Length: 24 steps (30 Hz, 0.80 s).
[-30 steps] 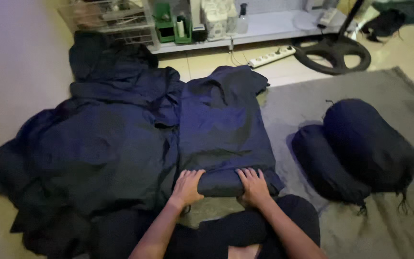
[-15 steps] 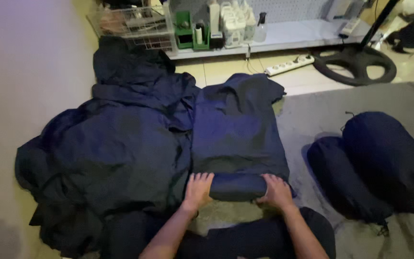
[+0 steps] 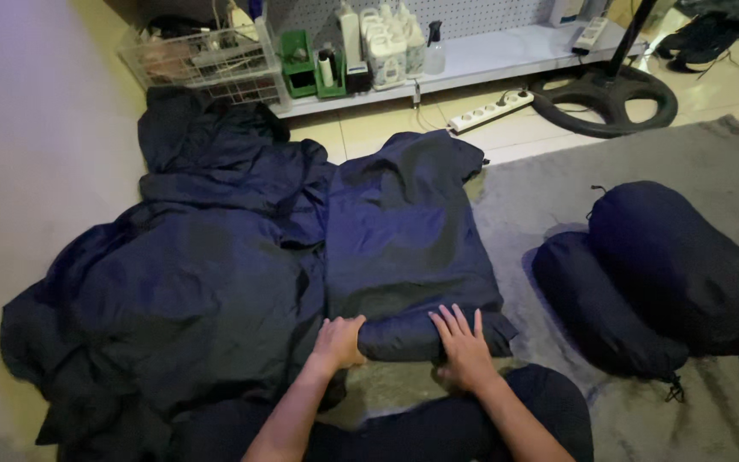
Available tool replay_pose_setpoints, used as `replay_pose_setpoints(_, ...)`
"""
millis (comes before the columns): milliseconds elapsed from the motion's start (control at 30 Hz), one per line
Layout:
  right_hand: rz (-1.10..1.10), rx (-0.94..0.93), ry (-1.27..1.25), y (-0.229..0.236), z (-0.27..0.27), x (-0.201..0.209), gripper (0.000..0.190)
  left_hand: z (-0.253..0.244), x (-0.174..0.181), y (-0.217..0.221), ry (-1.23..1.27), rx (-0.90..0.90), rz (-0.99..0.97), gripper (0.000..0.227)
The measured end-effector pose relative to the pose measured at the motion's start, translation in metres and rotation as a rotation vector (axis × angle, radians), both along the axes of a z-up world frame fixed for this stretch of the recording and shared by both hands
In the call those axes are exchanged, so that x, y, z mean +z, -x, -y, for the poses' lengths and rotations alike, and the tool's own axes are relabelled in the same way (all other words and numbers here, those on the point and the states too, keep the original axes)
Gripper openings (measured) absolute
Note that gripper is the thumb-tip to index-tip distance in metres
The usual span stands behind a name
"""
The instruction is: The person folds and rolls a large piece of dark fabric while sitting on the floor.
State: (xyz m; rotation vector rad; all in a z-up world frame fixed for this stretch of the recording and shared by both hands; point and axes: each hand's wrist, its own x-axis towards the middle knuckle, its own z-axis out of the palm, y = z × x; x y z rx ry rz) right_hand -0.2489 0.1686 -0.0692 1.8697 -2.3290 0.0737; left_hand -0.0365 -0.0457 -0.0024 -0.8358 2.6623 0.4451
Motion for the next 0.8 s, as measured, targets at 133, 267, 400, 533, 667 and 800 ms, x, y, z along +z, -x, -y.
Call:
replay_pose_setpoints(133, 0.010, -0.057, 0.207, 0.011, 0.008, 0.006, 0.119, 0.017, 0.010, 0.015, -0.038, -0.060, 0.140, 0.101)
replay_pose_setpoints(267, 0.219, -0.052, 0.122, 0.018, 0.008, 0.007, 0.094, 0.002, 0.001, 0.015, 0.030, -0.043, 0.209, 0.114)
replay_pose_setpoints(400, 0.268, -0.005, 0.074, 0.027, 0.012, 0.003, 0.100, -0.039, 0.002, 0.001, 0.221, -0.111, -0.253, 0.130)
replay_pose_setpoints(533, 0.348, 0.005, -0.164, 0.031, 0.009, 0.010, 0.098, -0.051, -0.016, -0.002, 0.311, -0.110, -0.256, 0.109)
replay_pose_setpoints(667, 0.299, 0.074, -0.022, 0.011, 0.000, 0.019, 0.097, -0.040, -0.018, 0.009, 0.185, -0.083, -0.122, 0.088)
replay_pose_setpoints(800, 0.137, 0.194, 0.106, -0.012, -0.004, 0.023, 0.111, -0.033, -0.009, 0.033, 0.078, -0.050, 0.111, 0.083)
